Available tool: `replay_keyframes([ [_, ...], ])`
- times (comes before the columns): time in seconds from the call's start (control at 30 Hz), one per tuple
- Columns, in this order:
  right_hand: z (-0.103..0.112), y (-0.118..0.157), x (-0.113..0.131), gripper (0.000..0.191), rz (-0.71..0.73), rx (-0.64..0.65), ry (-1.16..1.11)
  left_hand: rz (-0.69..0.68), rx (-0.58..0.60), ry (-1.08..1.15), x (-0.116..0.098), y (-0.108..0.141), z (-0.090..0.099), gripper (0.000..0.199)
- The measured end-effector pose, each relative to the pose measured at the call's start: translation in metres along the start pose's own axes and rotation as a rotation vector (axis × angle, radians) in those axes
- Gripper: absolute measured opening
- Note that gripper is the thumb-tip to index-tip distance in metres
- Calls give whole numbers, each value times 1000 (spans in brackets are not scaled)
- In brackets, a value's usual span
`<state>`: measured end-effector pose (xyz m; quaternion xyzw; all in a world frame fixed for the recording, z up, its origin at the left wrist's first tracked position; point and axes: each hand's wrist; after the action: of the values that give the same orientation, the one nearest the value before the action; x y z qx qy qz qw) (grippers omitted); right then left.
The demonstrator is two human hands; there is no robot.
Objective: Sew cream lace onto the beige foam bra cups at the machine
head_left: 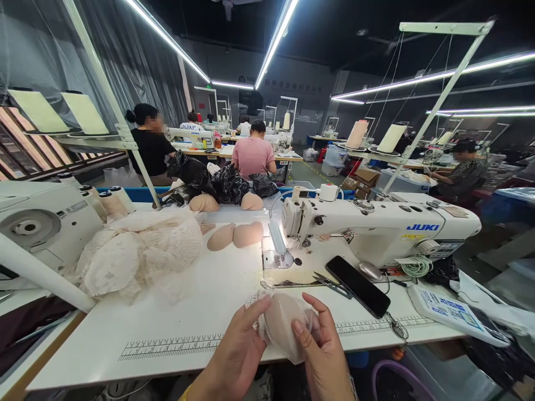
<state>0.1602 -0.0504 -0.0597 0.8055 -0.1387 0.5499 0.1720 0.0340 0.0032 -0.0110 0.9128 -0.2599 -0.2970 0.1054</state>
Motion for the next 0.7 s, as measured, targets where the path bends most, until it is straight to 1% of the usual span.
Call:
replay_keyframes([
  [0.07,0,1,-1,73,11,3,0,5,43,-22,1,-1,-3,36],
  [0.1,0,1,-2,73,15,2,-3,4,45,-29,1,-1,-4,36],
  [0.27,1,-1,-3,72,16,-7,-9,10,-25,-14,1,-5,-8,43],
  [0.37,2,-3,-4,73,15,-23,-8,37,-36,-10,1,-5,-7,46],
  [0.5,2,-6,-3,72,28,-25,6,37,42,-97,3,-7,-6,52],
  [0.57,3,-7,-2,70,30,-13,25,33,68,-148,4,-10,-6,51],
  [0.63,3,-8,-2,75,30,21,47,50,73,-167,2,-15,-5,48],
  [0.7,7,-8,-4,88,35,94,65,63,95,-173,-5,-18,-6,45],
])
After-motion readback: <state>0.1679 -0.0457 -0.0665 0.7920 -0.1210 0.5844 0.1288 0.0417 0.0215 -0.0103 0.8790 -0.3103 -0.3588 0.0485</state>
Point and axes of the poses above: each hand's wrist, its own y-axis away from the middle knuckle, its own z-axis out of the back of the hand, x = y × z, and after that the axes turned 11 degrees about y, right-handed
